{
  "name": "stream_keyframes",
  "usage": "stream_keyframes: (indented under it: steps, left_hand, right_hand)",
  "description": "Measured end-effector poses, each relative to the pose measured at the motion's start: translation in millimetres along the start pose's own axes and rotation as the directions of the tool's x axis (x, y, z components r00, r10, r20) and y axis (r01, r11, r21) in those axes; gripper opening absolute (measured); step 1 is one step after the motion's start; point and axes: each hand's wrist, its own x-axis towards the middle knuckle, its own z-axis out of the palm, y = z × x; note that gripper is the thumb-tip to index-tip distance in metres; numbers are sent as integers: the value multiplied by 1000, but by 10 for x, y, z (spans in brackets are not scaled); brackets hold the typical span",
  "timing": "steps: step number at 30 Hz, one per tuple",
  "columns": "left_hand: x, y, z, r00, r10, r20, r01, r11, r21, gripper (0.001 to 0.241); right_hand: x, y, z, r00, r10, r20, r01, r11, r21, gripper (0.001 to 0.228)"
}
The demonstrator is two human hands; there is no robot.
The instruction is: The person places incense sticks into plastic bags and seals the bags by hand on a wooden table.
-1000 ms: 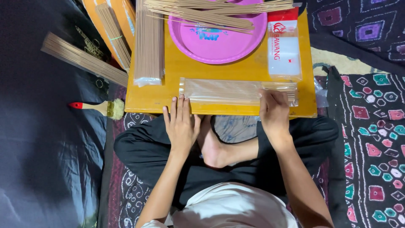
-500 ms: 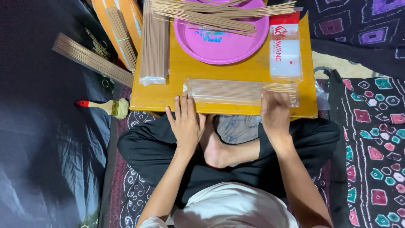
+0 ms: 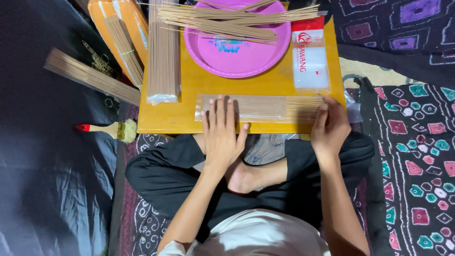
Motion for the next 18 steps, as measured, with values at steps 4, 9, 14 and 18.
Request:
stream_keyframes:
  steps: [4, 9, 14, 18]
  left_hand:
    - [121, 132, 228, 996, 13, 84, -9, 999, -52, 68]
    - [111, 103, 366, 997, 10, 78, -13, 999, 38, 65]
    - [131, 109, 364, 999, 34, 31, -36, 996, 79, 63]
    - [122, 106, 373, 999, 45, 21, -47, 994, 94, 62]
  right_hand:
    - [86, -88, 7, 999, 45, -6, -44, 994, 101, 27]
    - [123, -112, -34, 993, 93, 69, -108, 959, 263, 24]
    - [157, 142, -32, 973, 179, 148, -230, 823, 519, 27]
    - [174, 139, -36, 976, 150, 157, -210, 840, 501, 28]
